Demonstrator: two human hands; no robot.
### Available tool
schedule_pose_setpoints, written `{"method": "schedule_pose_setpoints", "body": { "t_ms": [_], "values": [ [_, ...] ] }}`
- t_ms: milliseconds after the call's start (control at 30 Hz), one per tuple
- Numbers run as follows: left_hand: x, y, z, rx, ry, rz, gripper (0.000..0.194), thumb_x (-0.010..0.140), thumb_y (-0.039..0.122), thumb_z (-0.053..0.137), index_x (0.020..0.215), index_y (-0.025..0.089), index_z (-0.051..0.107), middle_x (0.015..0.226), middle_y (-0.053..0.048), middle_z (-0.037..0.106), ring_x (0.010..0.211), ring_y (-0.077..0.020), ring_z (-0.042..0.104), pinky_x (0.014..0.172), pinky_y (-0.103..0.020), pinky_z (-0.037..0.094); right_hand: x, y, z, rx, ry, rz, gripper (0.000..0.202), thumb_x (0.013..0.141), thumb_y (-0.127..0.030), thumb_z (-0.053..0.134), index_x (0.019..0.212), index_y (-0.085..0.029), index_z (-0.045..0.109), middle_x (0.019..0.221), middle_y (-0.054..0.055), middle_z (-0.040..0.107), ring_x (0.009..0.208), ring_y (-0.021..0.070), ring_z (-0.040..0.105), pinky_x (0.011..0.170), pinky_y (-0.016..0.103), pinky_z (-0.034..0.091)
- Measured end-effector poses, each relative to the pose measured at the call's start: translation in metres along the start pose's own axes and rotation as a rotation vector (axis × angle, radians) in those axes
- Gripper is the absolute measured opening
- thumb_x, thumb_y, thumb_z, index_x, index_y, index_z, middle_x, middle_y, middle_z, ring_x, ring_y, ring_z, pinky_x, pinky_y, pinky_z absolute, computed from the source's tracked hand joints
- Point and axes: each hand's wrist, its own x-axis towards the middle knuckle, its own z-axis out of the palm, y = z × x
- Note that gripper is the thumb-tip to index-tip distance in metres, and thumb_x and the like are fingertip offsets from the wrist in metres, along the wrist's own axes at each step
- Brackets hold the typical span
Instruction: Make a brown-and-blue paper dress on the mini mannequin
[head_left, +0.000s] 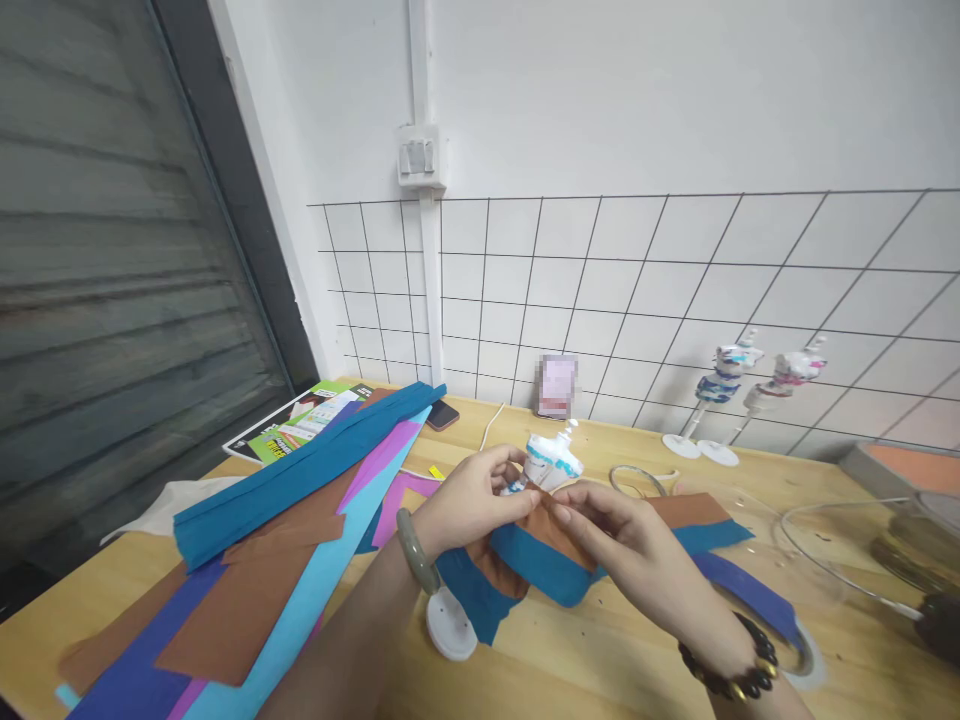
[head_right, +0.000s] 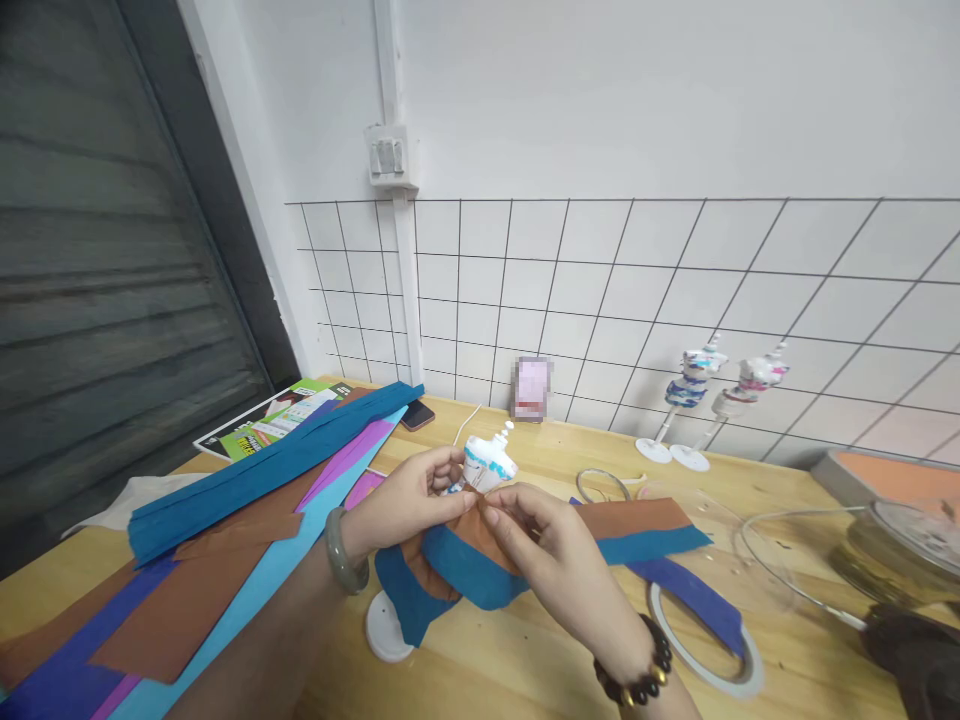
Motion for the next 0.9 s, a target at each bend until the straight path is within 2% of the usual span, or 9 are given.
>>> {"method": "schedule_pose_setpoints", "body": {
  "t_ms": [133, 267, 433, 667, 767, 900],
  "values": [
    [-0.0003, 0.0028, -0.0002, 0.016, -0.003, -0.01, 0.034, 0.077, 0.026, 0.063, 0.11, 0.019, 0.057, 0.094, -0.006, 0.063, 0.09, -0.0201, 0.061, 0.08, -0.033, 0.048, 0.0002, 0.0029, -0.0024, 0.036, -0.022, -0.021, 0.026, 0.086, -0.042, 0.052, 0.091, -0.02, 0.066, 0.076, 0.002, 0.064, 0.063, 0.0143, 0.055, 0.051, 0.024, 0.045],
    [-0.0016, 0.0073, -0.0004, 0.045, -0.029, -0.009, 0.033, 0.078, 0.024, 0.062, 0.11, 0.018, 0.057, 0.097, -0.007, 0.064, 0.094, -0.0215, 0.061, 0.082, -0.034, 0.048, 0.0012, 0.0031, -0.0022, 0.051, 0.023, 0.02, 0.026, 0.083, -0.043, 0.057, 0.087, -0.02, 0.068, 0.082, 0.004, 0.069, 0.072, 0.017, 0.06, 0.058, 0.025, 0.047],
    [-0.0025, 0.0084, -0.0003, 0.073, -0.008, -0.012, 0.037, 0.077, 0.023, 0.064, 0.112, 0.017, 0.055, 0.104, -0.009, 0.063, 0.099, -0.023, 0.06, 0.086, -0.035, 0.047, 0.003, 0.0009, 0.001, 0.13, 0.084, 0.172, 0.028, 0.076, -0.046, 0.063, 0.077, -0.018, 0.066, 0.063, 0.0, 0.063, 0.053, 0.0123, 0.052, 0.048, 0.023, 0.041],
    [-0.0027, 0.0082, -0.0003, 0.057, -0.055, -0.008, 0.035, 0.078, 0.021, 0.062, 0.112, 0.017, 0.055, 0.103, -0.009, 0.064, 0.096, -0.0225, 0.061, 0.083, -0.034, 0.047, 0.0046, 0.0007, 0.001, 0.129, 0.073, 0.177, 0.032, 0.074, -0.051, 0.063, 0.072, -0.018, 0.063, 0.06, -0.002, 0.058, 0.051, 0.0112, 0.048, 0.046, 0.023, 0.038],
    [-0.0023, 0.007, -0.0004, 0.055, -0.039, -0.012, 0.036, 0.078, 0.022, 0.061, 0.113, 0.017, 0.053, 0.102, -0.009, 0.062, 0.096, -0.0227, 0.061, 0.083, -0.035, 0.048, 0.0038, 0.0031, 0.0004, 0.142, 0.049, 0.162, 0.033, 0.075, -0.051, 0.062, 0.073, -0.018, 0.063, 0.063, 0.0, 0.062, 0.054, 0.0122, 0.052, 0.047, 0.023, 0.04],
    [-0.0009, 0.0039, -0.001, 0.068, 0.015, 0.027, 0.035, 0.078, 0.02, 0.061, 0.112, 0.018, 0.052, 0.099, -0.007, 0.061, 0.095, -0.0213, 0.06, 0.085, -0.035, 0.047, 0.0021, 0.0036, -0.0006, 0.199, -0.012, 0.147, 0.033, 0.078, -0.05, 0.06, 0.082, -0.018, 0.067, 0.079, 0.004, 0.07, 0.068, 0.0167, 0.062, 0.058, 0.025, 0.048]
  ]
}}
